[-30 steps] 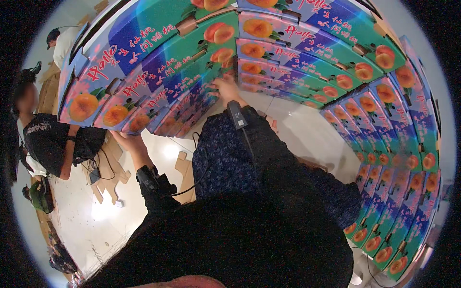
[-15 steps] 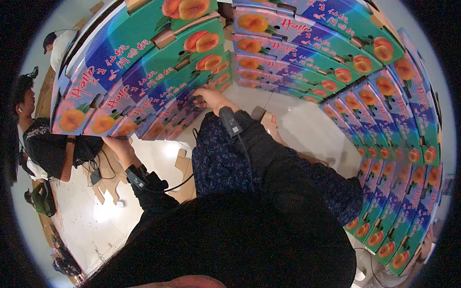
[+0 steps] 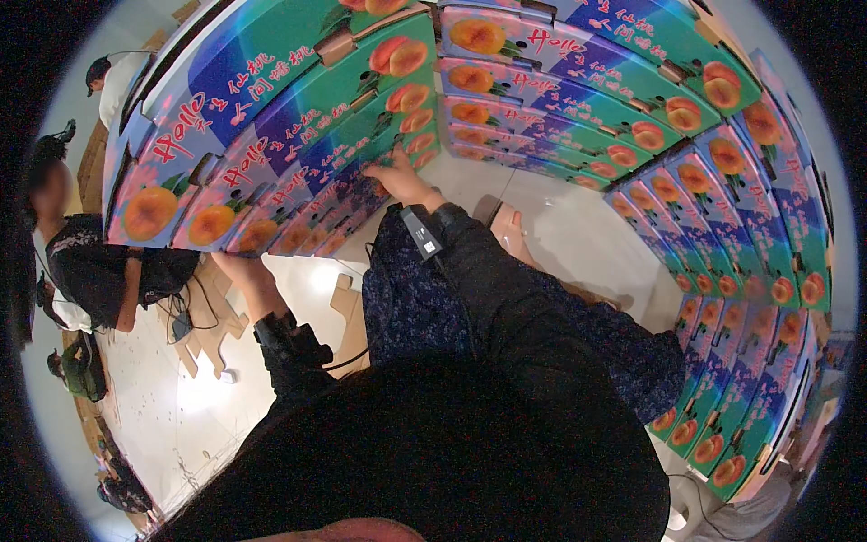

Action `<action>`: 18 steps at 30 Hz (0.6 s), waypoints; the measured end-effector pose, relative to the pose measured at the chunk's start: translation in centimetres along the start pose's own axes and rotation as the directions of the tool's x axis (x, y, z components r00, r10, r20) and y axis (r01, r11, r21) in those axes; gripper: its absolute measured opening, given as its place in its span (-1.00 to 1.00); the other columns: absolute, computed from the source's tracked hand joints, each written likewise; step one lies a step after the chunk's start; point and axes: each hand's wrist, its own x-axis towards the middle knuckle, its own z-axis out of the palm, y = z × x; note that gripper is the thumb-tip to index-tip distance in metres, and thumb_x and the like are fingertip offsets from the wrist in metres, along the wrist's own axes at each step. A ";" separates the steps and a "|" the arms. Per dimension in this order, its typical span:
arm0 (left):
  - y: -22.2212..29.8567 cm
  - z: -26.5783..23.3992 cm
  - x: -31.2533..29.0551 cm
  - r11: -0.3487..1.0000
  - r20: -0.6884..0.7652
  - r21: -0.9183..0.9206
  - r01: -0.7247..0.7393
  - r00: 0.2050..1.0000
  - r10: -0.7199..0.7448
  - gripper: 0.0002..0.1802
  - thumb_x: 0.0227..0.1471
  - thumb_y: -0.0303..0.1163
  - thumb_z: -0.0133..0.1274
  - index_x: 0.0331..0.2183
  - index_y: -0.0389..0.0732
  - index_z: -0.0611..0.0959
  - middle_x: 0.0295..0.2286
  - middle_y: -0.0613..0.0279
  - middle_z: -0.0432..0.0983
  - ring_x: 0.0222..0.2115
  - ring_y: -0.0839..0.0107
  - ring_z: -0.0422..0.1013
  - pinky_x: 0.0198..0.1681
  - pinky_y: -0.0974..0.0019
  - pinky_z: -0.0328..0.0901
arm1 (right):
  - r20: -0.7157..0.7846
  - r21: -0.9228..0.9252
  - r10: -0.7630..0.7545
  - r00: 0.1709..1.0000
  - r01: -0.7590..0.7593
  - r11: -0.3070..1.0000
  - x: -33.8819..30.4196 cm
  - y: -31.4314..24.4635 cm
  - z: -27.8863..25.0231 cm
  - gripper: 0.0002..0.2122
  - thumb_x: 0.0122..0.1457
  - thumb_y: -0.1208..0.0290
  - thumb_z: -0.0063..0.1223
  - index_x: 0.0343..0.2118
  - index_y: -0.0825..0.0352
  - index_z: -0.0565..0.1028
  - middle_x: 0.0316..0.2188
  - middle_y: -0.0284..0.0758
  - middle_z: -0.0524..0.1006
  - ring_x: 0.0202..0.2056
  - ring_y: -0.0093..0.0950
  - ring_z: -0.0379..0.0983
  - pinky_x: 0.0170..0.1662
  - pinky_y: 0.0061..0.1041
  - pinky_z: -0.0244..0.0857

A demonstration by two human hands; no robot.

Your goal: Folding and assembling cardboard fruit boxes in a warehouse or factory environment.

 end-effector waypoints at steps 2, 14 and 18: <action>-0.4 0.1 -0.2 0.999 -0.062 -0.029 -0.019 0.998 0.018 -0.50 0.08 -0.07 -0.31 -0.09 -0.23 0.38 -0.23 0.09 0.45 -0.20 0.20 0.40 -0.15 0.12 0.32 | 0.024 0.114 -0.006 1.000 0.003 0.993 -0.7 -1.1 0.5 -0.44 -0.05 0.50 0.11 0.02 0.47 0.14 -0.17 -0.28 0.36 -0.13 -0.50 0.26 -0.07 -0.55 0.15; 0.7 2.3 -2.2 1.000 -0.026 0.020 -0.022 0.999 0.022 -0.47 0.08 -0.08 -0.41 -0.10 -0.26 0.39 -0.29 0.03 0.49 -0.23 0.17 0.43 -0.20 0.12 0.36 | 0.017 -0.038 0.027 0.999 -0.026 0.999 -1.3 -1.5 0.4 -0.63 -0.03 0.50 0.06 -0.12 0.39 0.29 -0.38 -0.37 0.42 -0.43 -0.60 0.35 -0.41 -0.59 0.27; 0.3 1.7 -1.9 0.993 -0.060 0.096 -0.064 0.996 0.070 -0.46 0.07 -0.07 -0.42 -0.10 -0.26 0.39 -0.27 0.02 0.49 -0.23 0.17 0.43 -0.23 0.13 0.38 | -0.095 -0.009 -0.112 0.989 0.111 0.994 -0.7 0.3 0.5 -0.69 -0.01 0.48 0.03 -0.16 0.39 0.33 -0.46 -0.39 0.43 -0.53 -0.60 0.34 -0.52 -0.57 0.25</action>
